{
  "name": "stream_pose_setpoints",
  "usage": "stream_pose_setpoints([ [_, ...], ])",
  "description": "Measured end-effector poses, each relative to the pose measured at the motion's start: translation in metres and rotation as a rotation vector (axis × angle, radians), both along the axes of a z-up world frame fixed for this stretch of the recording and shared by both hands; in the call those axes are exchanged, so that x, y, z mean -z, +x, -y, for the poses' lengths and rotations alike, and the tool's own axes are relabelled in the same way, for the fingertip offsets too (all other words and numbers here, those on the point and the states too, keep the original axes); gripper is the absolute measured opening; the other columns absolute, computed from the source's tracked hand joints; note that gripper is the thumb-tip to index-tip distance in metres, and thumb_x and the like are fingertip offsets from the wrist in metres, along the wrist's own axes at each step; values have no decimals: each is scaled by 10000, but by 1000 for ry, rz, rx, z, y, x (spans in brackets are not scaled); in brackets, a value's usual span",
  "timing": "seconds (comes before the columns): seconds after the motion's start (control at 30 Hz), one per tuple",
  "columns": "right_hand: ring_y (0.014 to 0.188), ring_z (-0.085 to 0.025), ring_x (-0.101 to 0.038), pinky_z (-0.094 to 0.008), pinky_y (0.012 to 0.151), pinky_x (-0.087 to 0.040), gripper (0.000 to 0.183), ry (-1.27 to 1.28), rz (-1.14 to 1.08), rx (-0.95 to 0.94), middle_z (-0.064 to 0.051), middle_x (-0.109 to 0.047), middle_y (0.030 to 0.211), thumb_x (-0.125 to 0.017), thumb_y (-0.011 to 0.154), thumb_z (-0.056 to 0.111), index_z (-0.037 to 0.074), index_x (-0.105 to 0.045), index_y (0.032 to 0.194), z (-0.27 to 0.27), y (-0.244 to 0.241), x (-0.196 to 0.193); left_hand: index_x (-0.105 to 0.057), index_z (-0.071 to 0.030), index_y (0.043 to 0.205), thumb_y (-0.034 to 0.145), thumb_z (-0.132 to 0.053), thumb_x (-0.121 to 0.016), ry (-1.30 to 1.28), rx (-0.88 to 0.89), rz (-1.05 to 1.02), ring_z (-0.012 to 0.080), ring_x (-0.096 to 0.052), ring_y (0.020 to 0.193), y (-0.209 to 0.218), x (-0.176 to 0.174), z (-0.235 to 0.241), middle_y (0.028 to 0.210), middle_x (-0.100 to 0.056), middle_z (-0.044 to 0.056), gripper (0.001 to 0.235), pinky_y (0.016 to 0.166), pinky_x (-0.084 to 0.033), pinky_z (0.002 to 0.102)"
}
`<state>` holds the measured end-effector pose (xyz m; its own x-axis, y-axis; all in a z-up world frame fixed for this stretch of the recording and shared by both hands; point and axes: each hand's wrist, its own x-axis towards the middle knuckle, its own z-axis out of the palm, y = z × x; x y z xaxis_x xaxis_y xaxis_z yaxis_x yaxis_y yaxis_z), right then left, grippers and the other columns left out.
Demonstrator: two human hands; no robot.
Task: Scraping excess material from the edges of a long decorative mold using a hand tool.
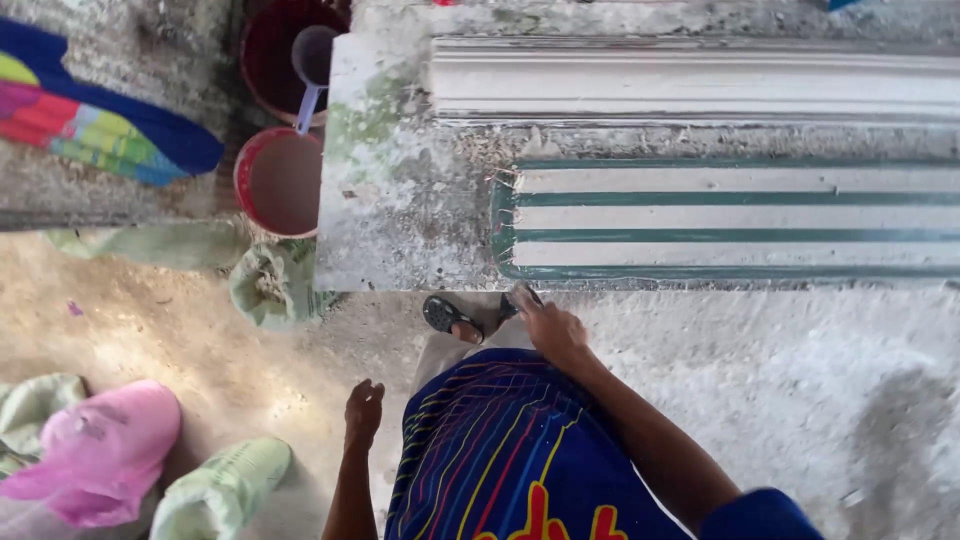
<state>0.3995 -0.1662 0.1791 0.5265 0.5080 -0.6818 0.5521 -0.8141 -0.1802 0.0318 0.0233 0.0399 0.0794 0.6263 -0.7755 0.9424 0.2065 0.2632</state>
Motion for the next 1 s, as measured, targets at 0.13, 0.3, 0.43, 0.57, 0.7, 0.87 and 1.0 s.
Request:
stream_pose_setpoints([
  [0.13,953,-440,-736,-563,804,-605,488,51,-82,188,-199,-707,1037,-385,1046,460,365,-440,1521,43,10,6,-590,-122,1462,961,-453,-609,101,6,73,361,-578,1332,61,-47,-29,1397,-658,162,600,1132,-463,509],
  [0.3,985,-448,-721,-577,804,-587,555,160,-86,317,-193,-699,1082,-422,1009,473,381,-403,1556,56,33,-4,-600,-72,1420,979,-343,-613,214,201,330,429,-639,1211,191,-101,-30,1287,-681,240,518,1017,-538,561],
  [0.43,982,-472,-710,-582,804,-580,567,266,-79,378,-216,-687,1070,-458,1017,387,328,-389,1577,72,23,19,-599,1,1388,1019,-287,-588,196,419,567,432,-685,1134,279,-90,-15,1248,-679,271,468,890,-600,525],
  [0.57,1008,-507,-696,-611,809,-565,544,320,-105,576,-246,-702,1071,-475,1016,307,295,-428,1558,79,21,-33,-531,-48,1449,986,-308,-627,348,697,737,384,-715,1058,332,-57,4,1281,-606,250,539,830,-637,482],
  [0.7,1033,-390,-724,-544,871,-593,516,112,-37,769,-126,-733,1120,-495,956,494,458,-472,1471,111,-5,40,-524,-72,1473,936,-239,-685,585,1020,823,504,-594,1219,365,-48,1,1370,-488,301,584,971,-531,558],
  [0.87,1089,-349,-726,-475,895,-593,471,-34,-21,605,-171,-721,1147,-655,912,330,225,-623,1371,116,-44,290,-633,-202,1422,881,-298,-701,799,1363,824,450,-638,1176,391,-85,-5,1495,-469,249,554,951,-537,559],
  [1.0,821,-328,-705,-409,618,-612,386,223,43,792,-188,-708,954,-524,735,70,-19,-672,1080,36,-26,169,-621,-250,1421,905,-451,-597,1045,1714,826,438,-420,1480,411,-37,-14,1630,-467,113,555,1172,-362,587],
])
